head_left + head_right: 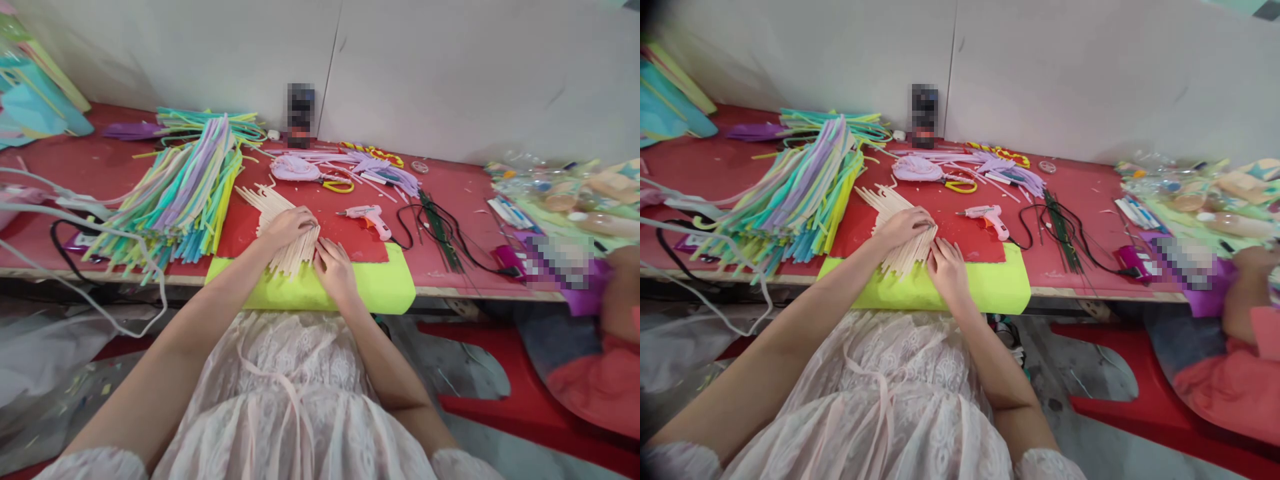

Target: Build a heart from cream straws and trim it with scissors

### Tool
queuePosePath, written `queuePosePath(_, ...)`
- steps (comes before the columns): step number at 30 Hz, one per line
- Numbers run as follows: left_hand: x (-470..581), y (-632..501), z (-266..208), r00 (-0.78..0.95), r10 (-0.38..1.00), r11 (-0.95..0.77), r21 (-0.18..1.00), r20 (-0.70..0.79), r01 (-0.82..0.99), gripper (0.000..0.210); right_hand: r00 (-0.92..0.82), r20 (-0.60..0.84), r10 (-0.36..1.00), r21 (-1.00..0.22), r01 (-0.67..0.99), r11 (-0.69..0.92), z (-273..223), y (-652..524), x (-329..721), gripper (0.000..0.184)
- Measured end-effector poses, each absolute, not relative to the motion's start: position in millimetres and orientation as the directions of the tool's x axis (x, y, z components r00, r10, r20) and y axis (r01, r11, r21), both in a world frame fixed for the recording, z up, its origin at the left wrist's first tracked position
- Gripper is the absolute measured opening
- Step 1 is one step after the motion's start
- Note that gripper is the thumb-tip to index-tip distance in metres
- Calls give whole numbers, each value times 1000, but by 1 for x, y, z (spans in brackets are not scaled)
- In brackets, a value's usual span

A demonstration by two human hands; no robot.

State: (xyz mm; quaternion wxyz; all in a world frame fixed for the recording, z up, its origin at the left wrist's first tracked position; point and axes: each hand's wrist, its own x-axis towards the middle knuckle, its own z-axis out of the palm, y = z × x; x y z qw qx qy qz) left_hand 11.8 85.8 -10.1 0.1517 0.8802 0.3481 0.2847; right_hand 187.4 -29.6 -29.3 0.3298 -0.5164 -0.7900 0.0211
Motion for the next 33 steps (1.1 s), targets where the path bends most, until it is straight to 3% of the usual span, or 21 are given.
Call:
queuePosePath(11, 12, 86, -11, 589, 714, -697, 462, 378, 548, 29, -254, 478, 841, -361, 816, 452, -28, -30, 187, 36)
queuePosePath(20, 13, 87, -13, 596, 708, -705, 431, 380, 563, 26, -213, 473, 855, -425, 794, 434, -22, -19, 195, 36)
queuePosePath(25, 13, 86, -14, 599, 697, -717, 424, 395, 554, 26, -212, 411, 887, -341, 866, 365, -20, 7, 203, 42)
queuePosePath(33, 14, 88, -17, 589, 698, -715, 433, 406, 549, 25, -274, 426, 862, -271, 871, 411, -24, 8, 199, 43)
